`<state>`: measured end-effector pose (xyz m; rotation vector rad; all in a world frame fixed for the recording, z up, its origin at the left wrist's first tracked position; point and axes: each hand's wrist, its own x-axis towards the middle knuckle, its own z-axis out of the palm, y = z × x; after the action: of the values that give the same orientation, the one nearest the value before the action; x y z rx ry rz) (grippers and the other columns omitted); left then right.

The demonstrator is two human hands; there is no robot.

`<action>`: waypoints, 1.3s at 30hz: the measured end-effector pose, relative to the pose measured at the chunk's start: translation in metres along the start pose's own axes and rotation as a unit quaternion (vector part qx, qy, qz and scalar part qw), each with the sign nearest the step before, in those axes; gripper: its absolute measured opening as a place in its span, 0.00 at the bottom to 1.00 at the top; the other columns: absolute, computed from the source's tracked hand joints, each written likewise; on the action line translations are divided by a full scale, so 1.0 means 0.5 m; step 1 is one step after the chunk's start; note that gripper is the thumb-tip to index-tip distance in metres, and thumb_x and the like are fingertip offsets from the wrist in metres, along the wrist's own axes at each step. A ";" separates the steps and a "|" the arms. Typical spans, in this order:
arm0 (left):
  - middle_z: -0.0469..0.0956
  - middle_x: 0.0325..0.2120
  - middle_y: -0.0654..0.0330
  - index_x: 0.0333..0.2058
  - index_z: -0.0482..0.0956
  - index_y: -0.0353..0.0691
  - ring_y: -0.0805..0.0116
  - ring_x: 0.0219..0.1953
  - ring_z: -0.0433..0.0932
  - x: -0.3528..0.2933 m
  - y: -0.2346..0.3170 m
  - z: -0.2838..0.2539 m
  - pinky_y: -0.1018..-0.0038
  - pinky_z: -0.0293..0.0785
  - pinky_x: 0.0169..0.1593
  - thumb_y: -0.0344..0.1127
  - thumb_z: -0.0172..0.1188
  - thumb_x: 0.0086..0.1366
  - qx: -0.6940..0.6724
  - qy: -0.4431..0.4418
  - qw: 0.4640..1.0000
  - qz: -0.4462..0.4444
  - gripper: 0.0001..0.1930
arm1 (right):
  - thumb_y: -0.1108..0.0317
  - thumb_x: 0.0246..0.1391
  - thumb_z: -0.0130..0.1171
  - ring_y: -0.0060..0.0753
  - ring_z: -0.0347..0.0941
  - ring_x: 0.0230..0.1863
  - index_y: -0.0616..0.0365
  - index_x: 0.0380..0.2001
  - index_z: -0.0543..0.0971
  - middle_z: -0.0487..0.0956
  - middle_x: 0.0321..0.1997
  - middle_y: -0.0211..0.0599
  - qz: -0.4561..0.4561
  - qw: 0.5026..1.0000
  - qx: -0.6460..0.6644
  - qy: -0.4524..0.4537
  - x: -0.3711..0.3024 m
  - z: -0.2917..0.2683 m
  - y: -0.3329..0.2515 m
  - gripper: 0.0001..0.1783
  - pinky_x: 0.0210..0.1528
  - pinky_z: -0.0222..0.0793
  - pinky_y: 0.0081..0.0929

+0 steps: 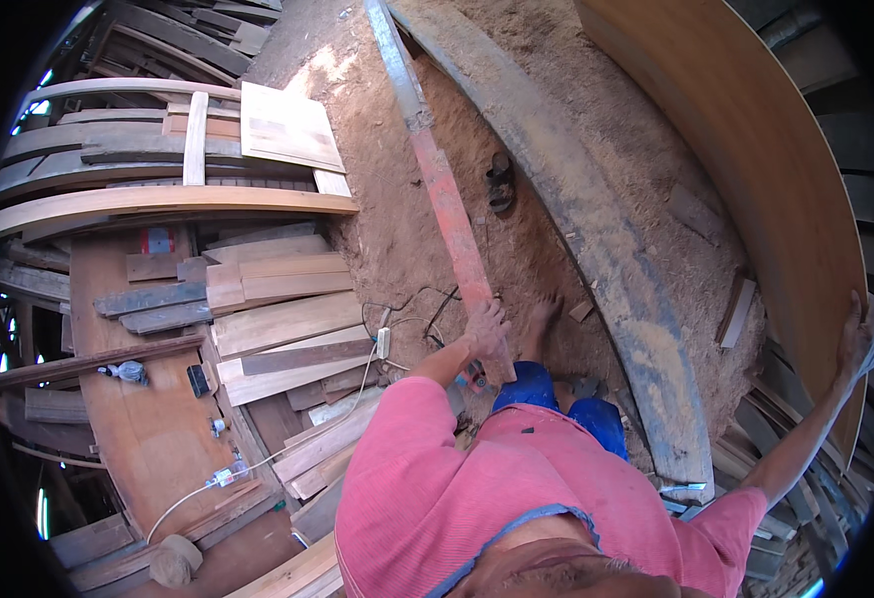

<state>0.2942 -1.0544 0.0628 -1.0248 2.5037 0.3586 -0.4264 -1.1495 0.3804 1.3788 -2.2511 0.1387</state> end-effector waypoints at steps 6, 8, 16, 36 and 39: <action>0.72 0.48 0.51 0.47 0.74 0.45 0.48 0.60 0.64 0.010 -0.025 0.041 0.51 0.54 0.64 0.54 0.70 0.41 0.096 0.023 0.991 0.093 0.34 | 0.36 0.63 0.49 0.49 0.73 0.59 0.48 0.60 0.75 0.78 0.58 0.42 0.025 0.997 0.000 -0.074 -0.008 -0.030 -0.011 0.33 0.58 0.68 0.39; 0.72 0.48 0.51 0.47 0.72 0.45 0.49 0.59 0.64 0.028 -0.027 0.071 0.52 0.55 0.62 0.55 0.71 0.40 0.091 0.061 0.989 0.098 0.35 | 0.36 0.63 0.49 0.49 0.73 0.61 0.49 0.61 0.75 0.78 0.60 0.42 0.034 0.994 0.006 -0.101 -0.001 -0.029 -0.016 0.34 0.60 0.67 0.39; 0.69 0.48 0.53 0.62 0.62 0.46 0.52 0.55 0.64 0.184 -0.006 -0.229 0.54 0.56 0.57 0.59 0.74 0.32 0.004 0.022 0.966 0.257 0.56 | 0.40 0.64 0.50 0.49 0.75 0.58 0.47 0.59 0.76 0.79 0.57 0.43 0.040 0.994 0.004 -0.100 -0.005 -0.039 -0.024 0.30 0.59 0.67 0.40; 0.62 0.62 0.41 0.66 0.61 0.48 0.38 0.68 0.52 0.837 0.155 -0.382 0.40 0.42 0.70 0.56 0.75 0.42 -0.078 0.091 0.976 0.183 0.53 | 0.45 0.63 0.56 0.44 0.76 0.55 0.52 0.59 0.76 0.80 0.54 0.43 0.059 0.995 0.003 -0.076 0.073 0.036 0.089 0.28 0.56 0.70 0.38; 0.58 0.65 0.42 0.68 0.57 0.47 0.39 0.70 0.49 0.968 0.138 -0.358 0.39 0.40 0.70 0.58 0.72 0.46 -0.082 0.045 0.978 0.185 0.53 | 0.43 0.63 0.57 0.36 0.77 0.51 0.60 0.61 0.73 0.81 0.51 0.44 0.089 0.991 0.062 -0.075 0.086 0.042 0.078 0.34 0.54 0.70 0.33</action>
<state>-0.1167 -1.3686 0.0024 -0.6371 2.7836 0.6518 -0.4832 -1.1723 0.3882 1.2851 -2.5290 0.2461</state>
